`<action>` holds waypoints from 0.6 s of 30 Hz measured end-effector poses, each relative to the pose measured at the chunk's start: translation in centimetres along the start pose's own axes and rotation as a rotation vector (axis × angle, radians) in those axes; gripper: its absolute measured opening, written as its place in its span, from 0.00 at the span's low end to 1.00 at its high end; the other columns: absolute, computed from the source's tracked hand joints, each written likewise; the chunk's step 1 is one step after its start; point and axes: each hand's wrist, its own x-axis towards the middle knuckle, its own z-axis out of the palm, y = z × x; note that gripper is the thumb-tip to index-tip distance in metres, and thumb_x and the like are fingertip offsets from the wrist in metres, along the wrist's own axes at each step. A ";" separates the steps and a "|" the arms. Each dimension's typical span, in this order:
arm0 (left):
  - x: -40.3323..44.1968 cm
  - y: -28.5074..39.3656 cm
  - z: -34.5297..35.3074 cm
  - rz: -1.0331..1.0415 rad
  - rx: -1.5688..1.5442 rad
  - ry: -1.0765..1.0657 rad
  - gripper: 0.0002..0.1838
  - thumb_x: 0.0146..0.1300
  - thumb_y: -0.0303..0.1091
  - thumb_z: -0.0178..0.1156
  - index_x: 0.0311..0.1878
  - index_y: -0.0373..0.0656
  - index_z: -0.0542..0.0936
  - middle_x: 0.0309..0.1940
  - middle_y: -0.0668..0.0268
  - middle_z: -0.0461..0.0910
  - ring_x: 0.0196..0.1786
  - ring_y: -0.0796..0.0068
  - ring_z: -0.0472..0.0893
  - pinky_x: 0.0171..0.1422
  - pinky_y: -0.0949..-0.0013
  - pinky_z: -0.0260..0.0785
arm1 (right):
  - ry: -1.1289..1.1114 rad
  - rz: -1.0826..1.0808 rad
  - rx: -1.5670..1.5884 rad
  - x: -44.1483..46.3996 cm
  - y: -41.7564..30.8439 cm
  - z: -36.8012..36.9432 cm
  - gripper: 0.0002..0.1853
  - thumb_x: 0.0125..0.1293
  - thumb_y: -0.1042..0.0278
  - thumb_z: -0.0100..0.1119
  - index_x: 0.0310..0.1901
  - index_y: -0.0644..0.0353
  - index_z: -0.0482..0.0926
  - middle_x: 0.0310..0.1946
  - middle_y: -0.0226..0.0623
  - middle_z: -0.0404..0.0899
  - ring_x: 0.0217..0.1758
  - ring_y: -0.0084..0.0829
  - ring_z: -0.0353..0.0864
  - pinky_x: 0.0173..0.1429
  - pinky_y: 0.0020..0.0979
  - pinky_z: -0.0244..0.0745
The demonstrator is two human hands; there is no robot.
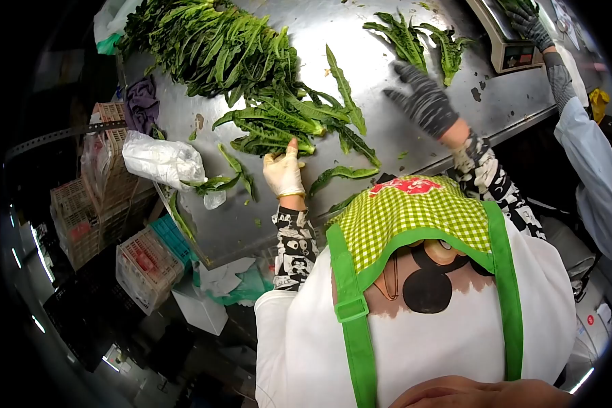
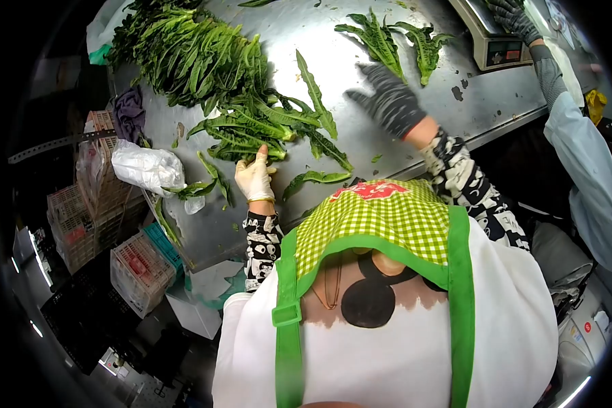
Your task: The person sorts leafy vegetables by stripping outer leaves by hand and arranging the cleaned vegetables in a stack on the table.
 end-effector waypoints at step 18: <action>-8.5 5.5 3.4 0.163 -0.924 -0.300 0.24 0.56 0.17 0.61 0.57 0.40 0.71 0.51 0.66 0.75 0.52 0.71 0.74 0.60 0.66 0.67 | -0.595 0.003 0.861 -1.4 -9.4 2.0 0.18 0.58 0.68 0.60 0.50 0.65 0.75 0.33 0.48 0.79 0.29 0.37 0.80 0.32 0.33 0.76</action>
